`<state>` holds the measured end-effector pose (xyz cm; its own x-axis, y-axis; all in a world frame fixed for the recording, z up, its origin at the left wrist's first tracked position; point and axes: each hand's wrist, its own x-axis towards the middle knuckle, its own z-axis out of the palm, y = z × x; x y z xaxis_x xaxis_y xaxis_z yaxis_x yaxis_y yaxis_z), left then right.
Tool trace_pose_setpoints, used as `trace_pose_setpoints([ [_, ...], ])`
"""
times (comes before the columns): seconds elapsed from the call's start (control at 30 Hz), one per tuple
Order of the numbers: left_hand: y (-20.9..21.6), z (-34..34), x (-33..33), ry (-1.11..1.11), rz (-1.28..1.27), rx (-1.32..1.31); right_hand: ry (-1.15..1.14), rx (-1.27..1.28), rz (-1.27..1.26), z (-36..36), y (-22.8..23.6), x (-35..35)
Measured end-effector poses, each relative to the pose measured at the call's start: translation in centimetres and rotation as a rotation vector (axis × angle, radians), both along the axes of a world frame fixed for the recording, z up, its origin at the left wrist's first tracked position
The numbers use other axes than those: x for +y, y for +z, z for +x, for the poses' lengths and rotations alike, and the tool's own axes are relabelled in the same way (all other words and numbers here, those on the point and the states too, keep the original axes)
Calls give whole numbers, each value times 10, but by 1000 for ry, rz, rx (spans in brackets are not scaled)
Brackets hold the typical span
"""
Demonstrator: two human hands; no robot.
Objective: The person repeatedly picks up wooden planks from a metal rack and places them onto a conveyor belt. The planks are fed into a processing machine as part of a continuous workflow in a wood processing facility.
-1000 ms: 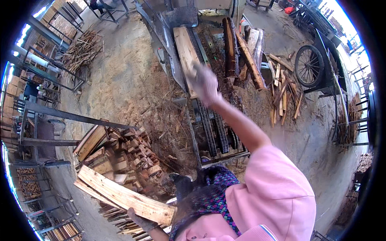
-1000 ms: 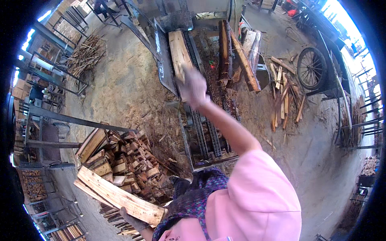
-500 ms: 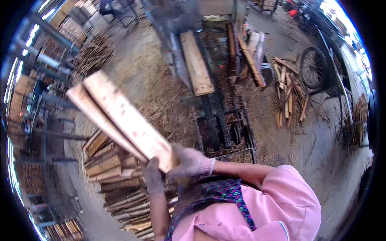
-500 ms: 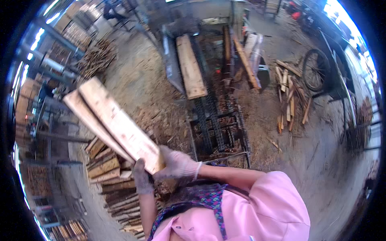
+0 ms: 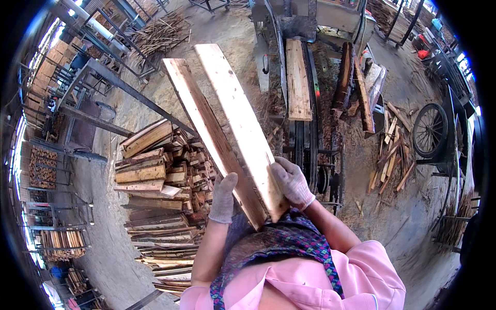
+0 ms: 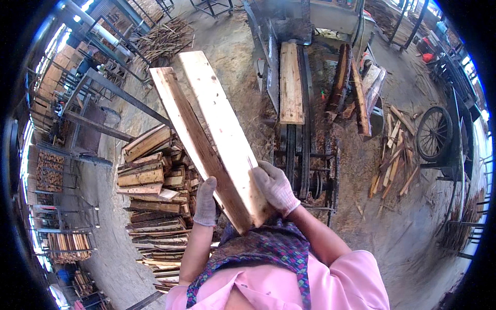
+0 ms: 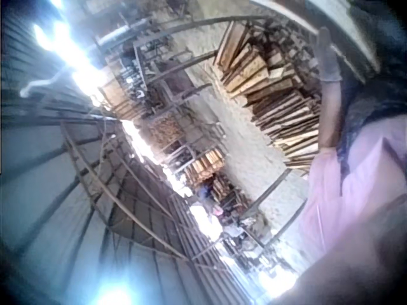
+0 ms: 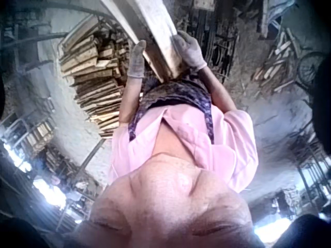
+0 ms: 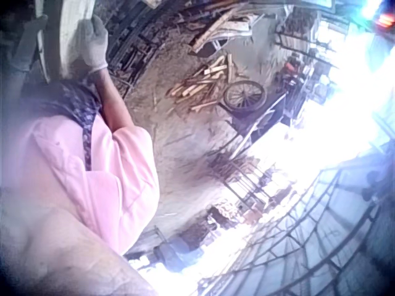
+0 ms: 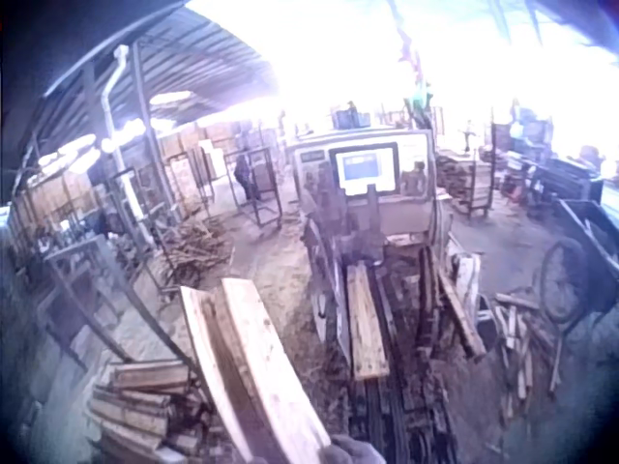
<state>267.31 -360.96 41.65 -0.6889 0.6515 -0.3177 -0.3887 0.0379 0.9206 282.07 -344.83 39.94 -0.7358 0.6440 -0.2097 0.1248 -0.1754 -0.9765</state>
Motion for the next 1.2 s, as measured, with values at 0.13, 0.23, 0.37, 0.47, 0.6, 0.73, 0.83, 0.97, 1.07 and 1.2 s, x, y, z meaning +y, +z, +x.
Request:
trace_pose_setpoints([
  [0.13, 9, 5, 5, 42, -7, -19, 57, -82, 61, -10, -6, -5],
  [0.23, 10, 3, 11, -68, 105, -43, 88, 38, 169, -15, -4, -31],
  [0.37, 17, 6, 17, 35, 137, -101, 318, 45, 463, -14, 8, -23],
  [0.47, 24, 0, 18, 53, 5, 3, 517, -296, 694, -16, 26, -13],
  [0.6, 27, 1, 26, 71, -109, 247, 311, 62, 203, -10, 55, 6],
  [0.73, 42, 25, 61, -42, 35, 542, 205, 60, 381, -31, 104, 7],
  [0.83, 66, 26, 73, -133, -299, 1156, 62, 152, -60, -25, 101, 22],
  [0.97, 63, 32, 51, -398, -221, 1187, -466, 319, -197, -2, 32, 88],
  [1.07, 12, 24, -7, -265, -330, 719, -479, 76, 82, 12, 38, 166],
  [1.2, -59, 27, -107, -74, -499, 237, -351, 9, 95, 4, -3, 272],
])
